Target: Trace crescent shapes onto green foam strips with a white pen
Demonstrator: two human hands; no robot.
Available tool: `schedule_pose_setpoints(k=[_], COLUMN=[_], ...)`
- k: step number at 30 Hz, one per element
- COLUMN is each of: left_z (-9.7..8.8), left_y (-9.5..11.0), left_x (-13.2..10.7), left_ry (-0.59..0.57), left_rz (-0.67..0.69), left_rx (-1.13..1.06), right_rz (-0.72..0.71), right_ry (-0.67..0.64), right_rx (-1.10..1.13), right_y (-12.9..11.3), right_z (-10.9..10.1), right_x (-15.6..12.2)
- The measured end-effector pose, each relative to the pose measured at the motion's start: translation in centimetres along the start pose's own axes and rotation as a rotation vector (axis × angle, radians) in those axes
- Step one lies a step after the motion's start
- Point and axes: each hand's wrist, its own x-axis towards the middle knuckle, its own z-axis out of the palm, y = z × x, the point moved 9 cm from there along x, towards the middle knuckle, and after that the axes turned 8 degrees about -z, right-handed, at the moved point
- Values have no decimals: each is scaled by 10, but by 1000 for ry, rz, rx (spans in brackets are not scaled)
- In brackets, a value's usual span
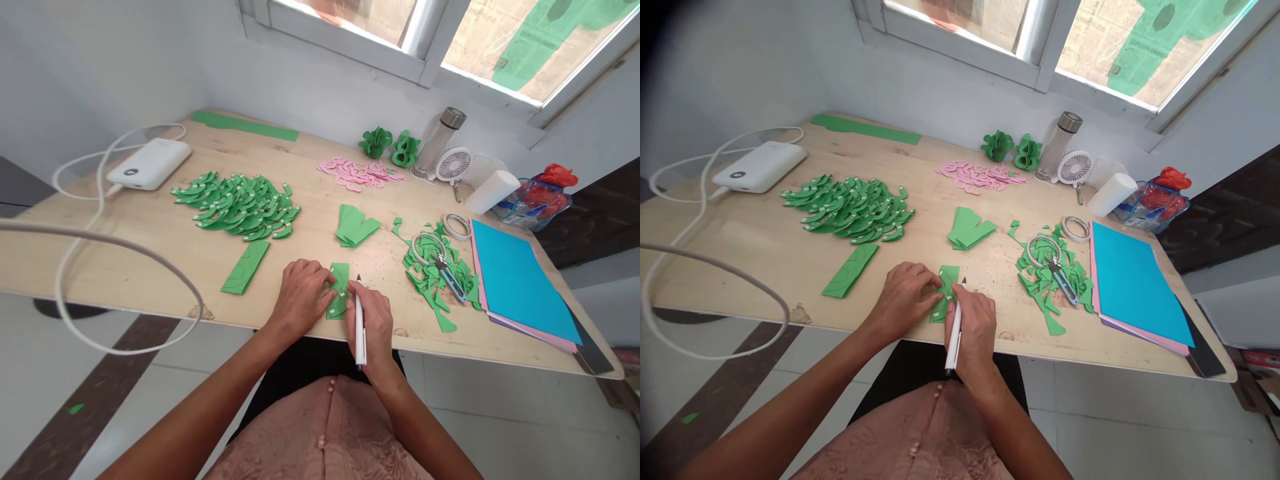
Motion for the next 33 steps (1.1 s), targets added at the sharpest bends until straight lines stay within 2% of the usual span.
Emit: schedule_pose_setpoints(k=[10,14,18,21,25,27,30,33], left_z=[0,-1,-2,-6,-11,-18,-26,-17], left_y=[-1,0,1,2,5,6,14,23], left_x=[-1,-5,-12,-15,-17,-17,-21,-29], left_ry=[-20,6,33,27,-26,10,90,56], left_rz=[-103,-155,-175,-170,-134,-100,35,179], left_rx=[4,-47,-135,-204,-355,-393,-254,-114], right_rz=[-8,13,95,219,386,442,496,510], right_ry=[9,31,35,32,19,28,56,53], right_rx=[-1,5,47,153,365,427,427,380], right_y=[-1,-1,5,15,30,36,46,51], right_z=[0,-2,-2,-1,3,1,-7,-15], right_x=[0,0,-1,-3,-8,-10,-12,-10])
